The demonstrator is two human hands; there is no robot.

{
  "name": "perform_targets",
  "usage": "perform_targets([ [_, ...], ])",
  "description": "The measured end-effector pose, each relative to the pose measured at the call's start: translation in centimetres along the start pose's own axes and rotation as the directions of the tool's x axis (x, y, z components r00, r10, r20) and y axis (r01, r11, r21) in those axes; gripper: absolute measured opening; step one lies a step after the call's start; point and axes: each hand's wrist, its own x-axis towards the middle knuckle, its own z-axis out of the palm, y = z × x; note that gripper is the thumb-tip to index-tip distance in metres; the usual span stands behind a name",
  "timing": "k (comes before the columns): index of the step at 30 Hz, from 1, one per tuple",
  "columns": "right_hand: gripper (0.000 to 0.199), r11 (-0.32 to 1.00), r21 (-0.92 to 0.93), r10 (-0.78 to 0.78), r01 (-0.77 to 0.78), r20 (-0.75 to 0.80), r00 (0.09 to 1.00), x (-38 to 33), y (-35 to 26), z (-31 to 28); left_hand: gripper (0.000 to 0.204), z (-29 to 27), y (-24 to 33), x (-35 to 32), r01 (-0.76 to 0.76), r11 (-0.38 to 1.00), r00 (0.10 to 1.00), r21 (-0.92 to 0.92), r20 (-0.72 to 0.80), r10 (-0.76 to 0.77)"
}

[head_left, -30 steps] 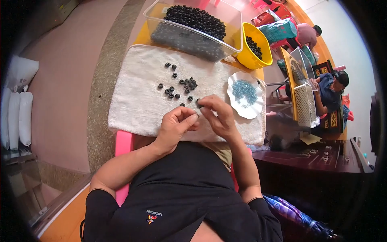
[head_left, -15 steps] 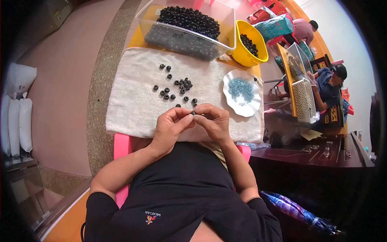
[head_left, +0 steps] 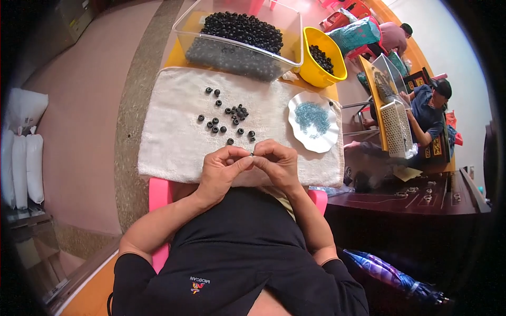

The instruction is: Sorting and inspecting small black components and clear beads on a cloth-covered workbench.

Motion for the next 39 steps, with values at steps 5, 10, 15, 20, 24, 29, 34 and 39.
perform_targets([
  [5,0.009,1.000,0.010,0.019,-0.019,0.016,1.000,-0.1,-0.1,-0.5,0.012,0.2,0.2,-0.1,-0.005,1.000,1.000,-0.008,0.021,0.006],
  [10,0.009,0.996,0.058,0.060,-0.064,0.066,0.996,0.0,-0.1,-1.0,0.012,0.2,0.3,-0.1,0.009,1.000,1.000,0.001,0.028,-0.009],
  [15,0.009,0.996,0.074,0.039,-0.046,0.096,0.995,-0.2,0.1,-1.4,0.012,0.3,0.6,-0.2,0.042,0.997,0.998,0.061,0.043,-0.045],
  [20,0.010,0.996,0.076,0.037,-0.044,0.099,0.994,-0.3,0.2,-1.4,0.014,0.7,0.9,-0.2,0.041,0.999,0.998,0.031,0.043,-0.043],
  [24,0.010,1.000,0.012,0.009,-0.011,0.122,0.992,-0.5,0.3,-1.5,0.015,0.4,0.6,-0.3,0.054,0.999,0.997,-0.005,0.051,-0.054],
  [29,0.010,0.998,0.050,0.037,-0.044,0.133,0.990,-0.5,0.0,-1.4,0.016,0.4,0.6,-0.4,0.093,0.994,0.994,-0.052,0.062,-0.090],
  [34,0.009,0.995,0.082,0.052,-0.065,0.146,0.988,-0.5,0.1,-1.6,0.016,0.5,0.9,-0.3,0.143,0.986,0.989,-0.086,0.049,-0.139],
  [39,0.008,0.994,0.030,0.094,-0.102,0.208,0.974,-0.2,-0.8,-1.7,0.014,0.2,1.2,-0.3,0.173,0.983,0.982,-0.059,0.093,-0.167],
])
